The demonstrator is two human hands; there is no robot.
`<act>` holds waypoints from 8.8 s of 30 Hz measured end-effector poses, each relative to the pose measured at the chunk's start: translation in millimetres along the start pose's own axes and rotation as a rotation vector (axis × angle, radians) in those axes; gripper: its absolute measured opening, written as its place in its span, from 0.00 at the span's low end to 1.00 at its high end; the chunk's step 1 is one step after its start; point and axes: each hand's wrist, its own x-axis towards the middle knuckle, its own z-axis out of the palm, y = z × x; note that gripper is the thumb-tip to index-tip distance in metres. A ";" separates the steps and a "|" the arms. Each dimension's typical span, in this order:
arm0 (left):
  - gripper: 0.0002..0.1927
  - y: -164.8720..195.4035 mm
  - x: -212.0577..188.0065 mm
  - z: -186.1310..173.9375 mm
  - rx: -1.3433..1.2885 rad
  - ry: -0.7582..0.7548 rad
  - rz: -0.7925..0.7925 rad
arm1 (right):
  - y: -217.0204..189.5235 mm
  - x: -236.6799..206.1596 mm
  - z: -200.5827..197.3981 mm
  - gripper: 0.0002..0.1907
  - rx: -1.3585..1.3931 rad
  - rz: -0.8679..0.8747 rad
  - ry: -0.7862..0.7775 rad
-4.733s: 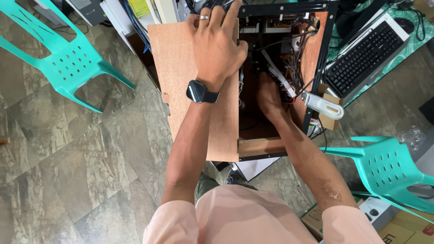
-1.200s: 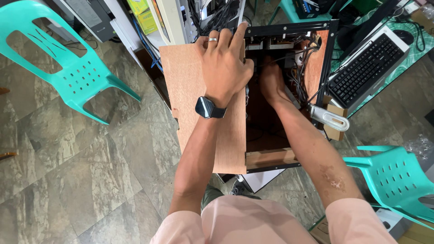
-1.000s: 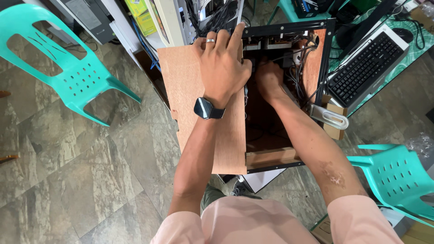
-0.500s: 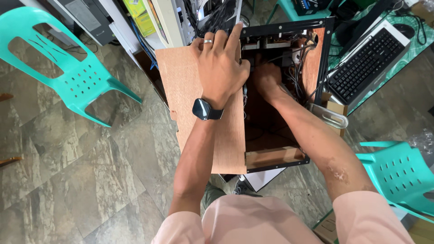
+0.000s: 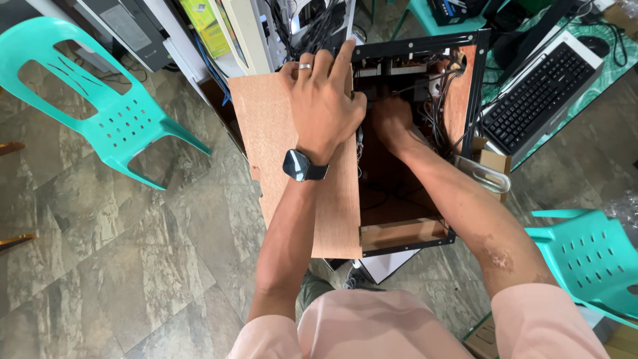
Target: The person adjusts a black panel on a wooden enclosure on the workbench, then walks to storage shelves and picks up a boxed component. They return, open the enclosure, and spend the rest of the episode reaching inside and arranging its internal wiring and parts by hand.
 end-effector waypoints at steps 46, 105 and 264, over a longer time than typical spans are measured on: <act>0.35 0.1 -0.5 2.7 0.018 0.028 -0.007 | -16.6 -69.9 25.4 0.20 0.659 0.456 0.275; 0.32 21.0 7.8 -7.8 0.016 0.022 -0.065 | 13.3 -15.1 -21.5 0.11 -0.405 -0.112 -0.240; 0.38 18.0 -5.5 13.9 -0.005 -0.036 0.040 | -24.1 -100.8 19.2 0.06 2.281 1.424 1.043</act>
